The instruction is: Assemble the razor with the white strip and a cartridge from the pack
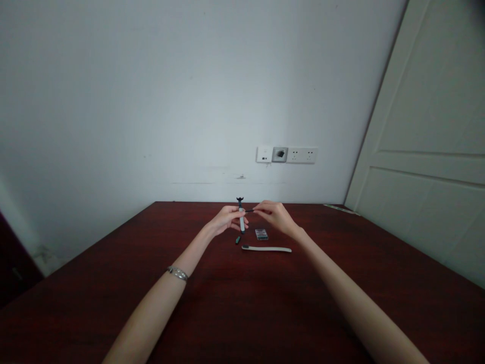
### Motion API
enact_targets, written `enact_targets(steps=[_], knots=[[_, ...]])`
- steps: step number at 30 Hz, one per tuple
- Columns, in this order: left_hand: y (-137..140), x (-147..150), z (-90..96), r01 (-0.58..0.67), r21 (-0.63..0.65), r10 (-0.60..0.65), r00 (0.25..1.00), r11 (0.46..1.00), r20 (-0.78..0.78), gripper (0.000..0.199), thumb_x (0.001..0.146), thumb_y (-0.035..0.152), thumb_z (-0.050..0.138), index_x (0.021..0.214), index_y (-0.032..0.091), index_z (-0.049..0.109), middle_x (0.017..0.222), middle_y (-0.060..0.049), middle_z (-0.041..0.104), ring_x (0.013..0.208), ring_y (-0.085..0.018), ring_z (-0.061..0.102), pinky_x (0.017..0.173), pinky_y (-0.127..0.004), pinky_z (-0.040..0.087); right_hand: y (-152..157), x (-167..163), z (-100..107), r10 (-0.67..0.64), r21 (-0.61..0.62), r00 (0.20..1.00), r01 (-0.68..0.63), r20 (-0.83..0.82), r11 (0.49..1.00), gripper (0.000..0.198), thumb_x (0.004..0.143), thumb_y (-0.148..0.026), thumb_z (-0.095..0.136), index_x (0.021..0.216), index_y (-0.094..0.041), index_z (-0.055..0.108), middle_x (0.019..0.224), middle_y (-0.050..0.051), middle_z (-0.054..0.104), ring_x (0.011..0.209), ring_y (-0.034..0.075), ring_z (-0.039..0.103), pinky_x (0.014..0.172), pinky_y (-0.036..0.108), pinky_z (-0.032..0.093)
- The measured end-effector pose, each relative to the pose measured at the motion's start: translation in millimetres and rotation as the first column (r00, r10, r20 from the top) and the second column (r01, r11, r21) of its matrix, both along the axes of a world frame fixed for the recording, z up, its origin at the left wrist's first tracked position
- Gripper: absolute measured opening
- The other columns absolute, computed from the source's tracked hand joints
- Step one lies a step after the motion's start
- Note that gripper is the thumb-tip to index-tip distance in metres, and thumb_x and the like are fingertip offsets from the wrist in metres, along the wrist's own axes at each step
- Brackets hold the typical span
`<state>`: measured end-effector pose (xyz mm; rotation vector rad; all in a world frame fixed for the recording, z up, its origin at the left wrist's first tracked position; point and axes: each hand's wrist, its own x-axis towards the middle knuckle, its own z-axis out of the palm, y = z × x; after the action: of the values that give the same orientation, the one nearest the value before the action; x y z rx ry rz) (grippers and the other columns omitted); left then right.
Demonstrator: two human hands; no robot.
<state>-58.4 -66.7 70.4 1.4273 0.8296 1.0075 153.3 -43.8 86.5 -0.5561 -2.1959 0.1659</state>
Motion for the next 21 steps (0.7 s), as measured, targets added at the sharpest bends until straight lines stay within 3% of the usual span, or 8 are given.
enact_targets(steps=[5,8,11,21], knots=[[-0.8,-0.7,0.5,-0.038,0.039,0.039,0.999,0.999,-0.030,0.033,0.074,0.035,0.064,0.093,0.011,0.054,0.077,-0.010,0.066,0.066,-0.018,0.065,0.054,-0.027,0.051,7.8,-1.0,-5.3,-0.058,-0.185,0.984,0.026,-0.169,0.982,0.027,0.078,-0.039,0.056,0.081,-0.017,0.070,0.077,0.007,0.068,0.066,0.017,0.059,0.062,0.028,0.045],[-2.3,0.9,2.1,-0.063,0.060,0.066,0.996,0.996,-0.055,0.033,0.074,0.036,0.063,0.094,0.011,0.054,0.077,-0.010,0.066,0.065,-0.018,0.065,0.054,-0.027,0.052,10.7,-1.7,-8.3,-0.100,-0.343,0.972,0.023,-0.211,0.939,0.034,0.075,-0.044,0.057,0.083,-0.014,0.070,0.063,0.004,0.065,0.047,0.012,0.051,0.048,0.025,0.042],[-4.2,3.8,4.5,-0.090,0.089,0.098,0.991,0.992,-0.089,0.032,0.074,0.036,0.063,0.093,0.011,0.054,0.075,-0.009,0.066,0.063,-0.018,0.065,0.053,-0.027,0.052,11.8,-4.3,-10.8,-0.101,-0.463,0.964,-0.024,-0.245,0.886,0.038,0.072,-0.046,0.058,0.084,-0.012,0.069,0.057,0.003,0.062,0.041,0.009,0.046,0.040,0.022,0.037],[-3.5,8.2,4.8,-0.115,0.131,0.127,0.988,0.985,-0.088,0.028,0.074,0.032,0.063,0.089,0.012,0.051,0.072,-0.009,0.066,0.061,-0.018,0.065,0.051,-0.028,0.053,8.1,-10.8,-13.8,-0.094,-0.558,0.956,-0.082,-0.280,0.825,0.036,0.069,-0.045,0.061,0.080,-0.012,0.068,0.059,0.003,0.062,0.041,0.008,0.046,0.036,0.020,0.037]])
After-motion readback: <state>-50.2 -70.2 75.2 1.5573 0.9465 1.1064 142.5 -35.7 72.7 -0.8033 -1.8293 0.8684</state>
